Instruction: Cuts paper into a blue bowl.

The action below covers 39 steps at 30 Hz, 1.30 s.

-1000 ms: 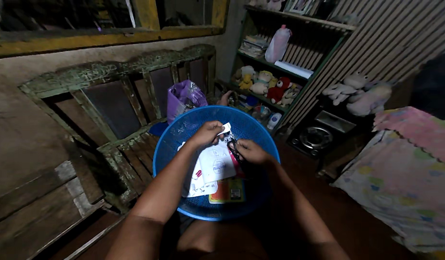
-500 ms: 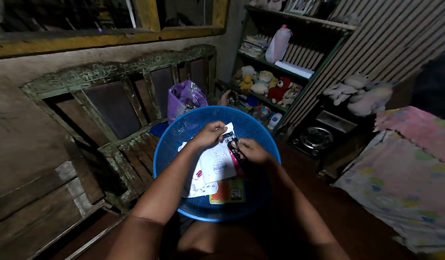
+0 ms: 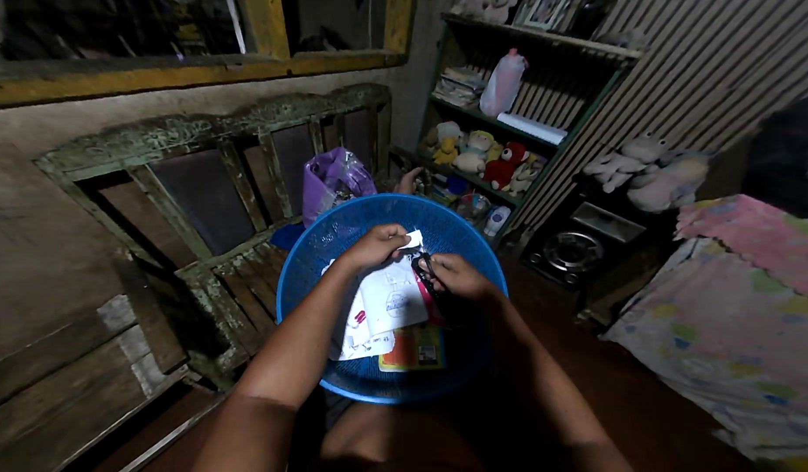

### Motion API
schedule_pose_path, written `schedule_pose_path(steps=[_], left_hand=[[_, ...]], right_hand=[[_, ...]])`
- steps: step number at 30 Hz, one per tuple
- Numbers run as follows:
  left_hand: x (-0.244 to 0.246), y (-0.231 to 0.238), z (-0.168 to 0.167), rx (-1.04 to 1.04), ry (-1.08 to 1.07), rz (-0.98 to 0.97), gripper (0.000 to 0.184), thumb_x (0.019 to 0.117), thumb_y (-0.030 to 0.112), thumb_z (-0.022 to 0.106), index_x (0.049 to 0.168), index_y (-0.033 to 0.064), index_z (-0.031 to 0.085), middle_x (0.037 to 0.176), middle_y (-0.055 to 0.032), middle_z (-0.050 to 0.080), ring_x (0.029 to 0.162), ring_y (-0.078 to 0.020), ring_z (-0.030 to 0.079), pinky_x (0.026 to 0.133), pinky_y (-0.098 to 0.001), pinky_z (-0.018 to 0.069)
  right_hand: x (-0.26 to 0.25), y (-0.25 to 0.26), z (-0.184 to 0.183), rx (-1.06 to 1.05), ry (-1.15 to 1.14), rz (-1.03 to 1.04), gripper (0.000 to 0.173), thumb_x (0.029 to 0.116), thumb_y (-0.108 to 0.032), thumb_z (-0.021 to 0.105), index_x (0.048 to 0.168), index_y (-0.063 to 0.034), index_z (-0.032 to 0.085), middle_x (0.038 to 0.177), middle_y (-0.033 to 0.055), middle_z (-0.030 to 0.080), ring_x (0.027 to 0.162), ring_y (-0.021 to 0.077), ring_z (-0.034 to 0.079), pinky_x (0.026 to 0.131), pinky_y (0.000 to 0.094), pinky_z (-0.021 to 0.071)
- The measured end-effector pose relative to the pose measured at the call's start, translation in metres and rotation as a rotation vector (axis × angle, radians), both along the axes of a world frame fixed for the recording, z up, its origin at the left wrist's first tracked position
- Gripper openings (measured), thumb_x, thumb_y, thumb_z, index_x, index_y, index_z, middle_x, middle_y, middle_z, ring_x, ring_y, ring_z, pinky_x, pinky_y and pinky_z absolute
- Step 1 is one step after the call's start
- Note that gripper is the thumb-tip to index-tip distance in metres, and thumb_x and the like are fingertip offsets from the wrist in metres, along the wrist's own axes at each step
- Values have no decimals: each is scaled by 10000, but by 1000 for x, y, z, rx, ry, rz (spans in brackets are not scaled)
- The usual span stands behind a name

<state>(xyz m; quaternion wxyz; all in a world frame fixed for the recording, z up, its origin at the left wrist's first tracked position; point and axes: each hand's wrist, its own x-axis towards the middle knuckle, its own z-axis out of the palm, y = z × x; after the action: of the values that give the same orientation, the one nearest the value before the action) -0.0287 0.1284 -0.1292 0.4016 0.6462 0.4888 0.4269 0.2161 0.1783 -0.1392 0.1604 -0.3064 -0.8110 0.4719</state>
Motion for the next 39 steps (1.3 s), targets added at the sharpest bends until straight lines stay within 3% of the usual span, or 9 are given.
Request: schedule_pose_path(steps=[4, 11, 16, 20, 39], left_hand=[[2, 0, -1, -4, -15, -9, 233, 1080, 265, 536, 1070, 62, 649, 700, -24, 559, 567, -94, 491, 533, -246, 426], [-2, 12, -5, 22, -36, 144, 280, 1083, 279, 516, 1092, 29, 642, 733, -56, 589, 596, -125, 517, 555, -291, 440], [11, 0, 1, 1, -121, 265, 311, 1103, 345, 468, 1123, 66, 603, 725, -56, 564, 554, -121, 474, 518, -276, 408], [23, 2, -4, -23, -244, 199, 292, 1109, 348, 455, 1163, 88, 575, 696, -30, 550, 503, -94, 458, 475, -235, 404], [44, 4, -9, -28, -404, 110, 308, 1115, 355, 437, 1178, 79, 558, 725, -62, 584, 509, -127, 509, 485, -261, 469]], right_hand=[[0, -1, 3, -11, 9, 7, 459, 1071, -471, 484, 974, -50, 639, 840, 38, 628, 709, 113, 626, 658, 296, 556], [0, 3, 0, 51, -37, -15, 454, 1056, -469, 524, 899, -52, 610, 793, 47, 619, 671, 121, 616, 634, 300, 545], [-2, -1, 0, 41, -54, 7, 496, 1048, -527, 500, 949, -56, 621, 786, 42, 612, 656, 122, 599, 622, 309, 528], [-2, -2, 1, 49, -58, -10, 498, 1063, -524, 462, 978, -64, 630, 816, 40, 627, 666, 113, 611, 618, 297, 533], [-4, -2, -5, 43, 113, -59, 428, 1073, -440, 500, 960, -50, 634, 792, 53, 624, 666, 130, 618, 629, 304, 546]])
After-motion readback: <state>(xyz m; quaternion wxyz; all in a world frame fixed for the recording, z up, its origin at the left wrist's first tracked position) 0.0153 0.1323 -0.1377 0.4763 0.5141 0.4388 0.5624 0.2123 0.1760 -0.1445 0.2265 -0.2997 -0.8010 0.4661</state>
